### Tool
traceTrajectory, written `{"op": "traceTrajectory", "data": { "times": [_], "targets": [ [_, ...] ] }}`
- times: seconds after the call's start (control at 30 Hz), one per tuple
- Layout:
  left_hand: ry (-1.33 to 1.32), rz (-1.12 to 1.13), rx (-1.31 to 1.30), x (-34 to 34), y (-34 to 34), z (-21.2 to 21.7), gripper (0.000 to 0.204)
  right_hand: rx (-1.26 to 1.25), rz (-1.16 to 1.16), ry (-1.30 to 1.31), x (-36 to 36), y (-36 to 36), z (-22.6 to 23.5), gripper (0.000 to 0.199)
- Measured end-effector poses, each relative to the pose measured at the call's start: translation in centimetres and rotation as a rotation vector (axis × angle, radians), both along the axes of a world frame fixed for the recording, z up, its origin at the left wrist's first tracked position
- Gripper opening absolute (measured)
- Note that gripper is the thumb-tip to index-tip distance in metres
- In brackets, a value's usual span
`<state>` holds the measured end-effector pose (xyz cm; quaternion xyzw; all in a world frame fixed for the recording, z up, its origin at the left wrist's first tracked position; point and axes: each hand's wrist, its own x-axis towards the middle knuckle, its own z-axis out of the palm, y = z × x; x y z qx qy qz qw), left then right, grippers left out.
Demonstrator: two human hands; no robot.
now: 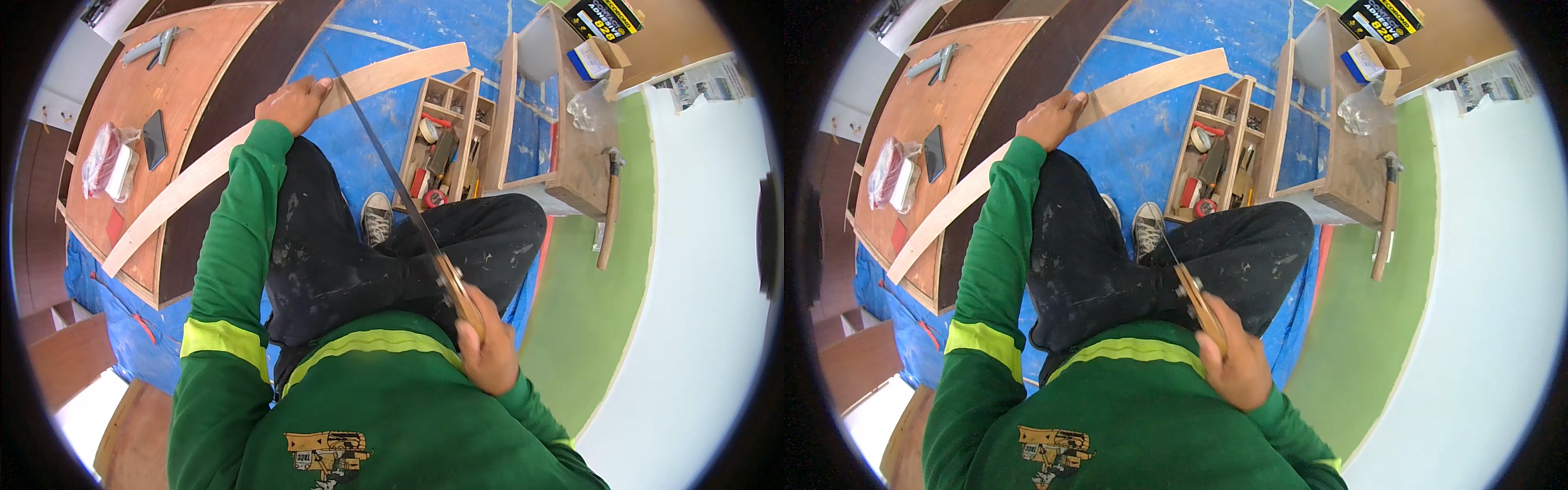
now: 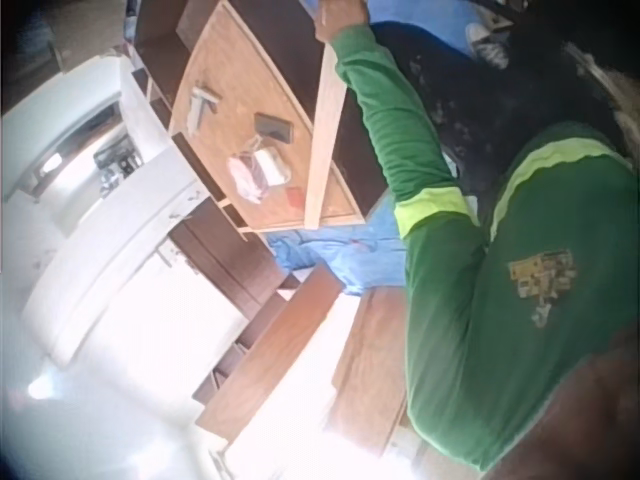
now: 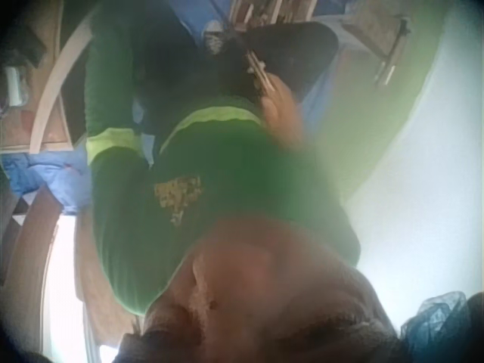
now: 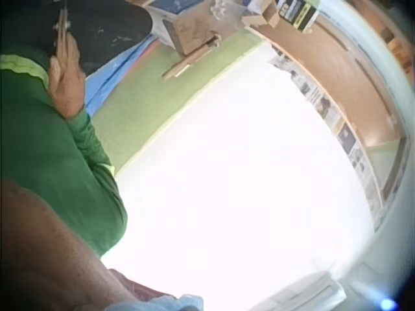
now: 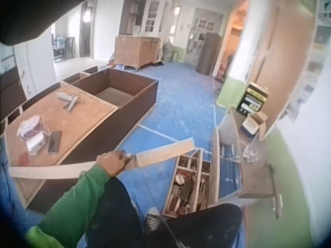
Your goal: The person moves wooden panels, measures a wooden strip with a tape measure, marks it with a pencil, and saws it to size using a hand saw. The person then inspects the cut piece.
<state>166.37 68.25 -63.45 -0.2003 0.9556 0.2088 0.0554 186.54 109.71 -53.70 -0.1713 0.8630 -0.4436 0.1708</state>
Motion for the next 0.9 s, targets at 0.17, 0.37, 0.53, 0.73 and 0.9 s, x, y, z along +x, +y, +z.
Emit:
{"op": "traceTrajectory", "data": {
  "times": [0.17, 0.37, 0.53, 0.73, 0.9],
  "targets": [
    [-0.016, -0.029, -0.002, -0.8, -0.2, 0.2, 0.067, -0.104, -0.033, 0.110, -3.4, -3.6, -2.5, 0.050],
    [-0.008, -0.022, -0.023, -1.6, 0.2, -0.1, 0.066, -0.203, -0.036, 0.287, -15.6, -15.9, -6.1, 0.038],
    [-0.044, -0.022, 0.008, -1.3, -0.1, -0.2, 0.071, -0.175, -0.027, 0.253, -10.3, -10.9, -5.8, 0.041],
    [-0.038, -0.021, 0.038, -1.2, 0.3, -0.4, 0.073, -0.012, -0.014, 0.091, 1.6, 0.6, -0.6, 0.051],
    [-0.026, -0.017, 0.008, -1.2, -0.3, -0.4, 0.073, -0.135, -0.037, 0.266, -5.9, -6.5, -5.8, 0.045]
  ]
}}
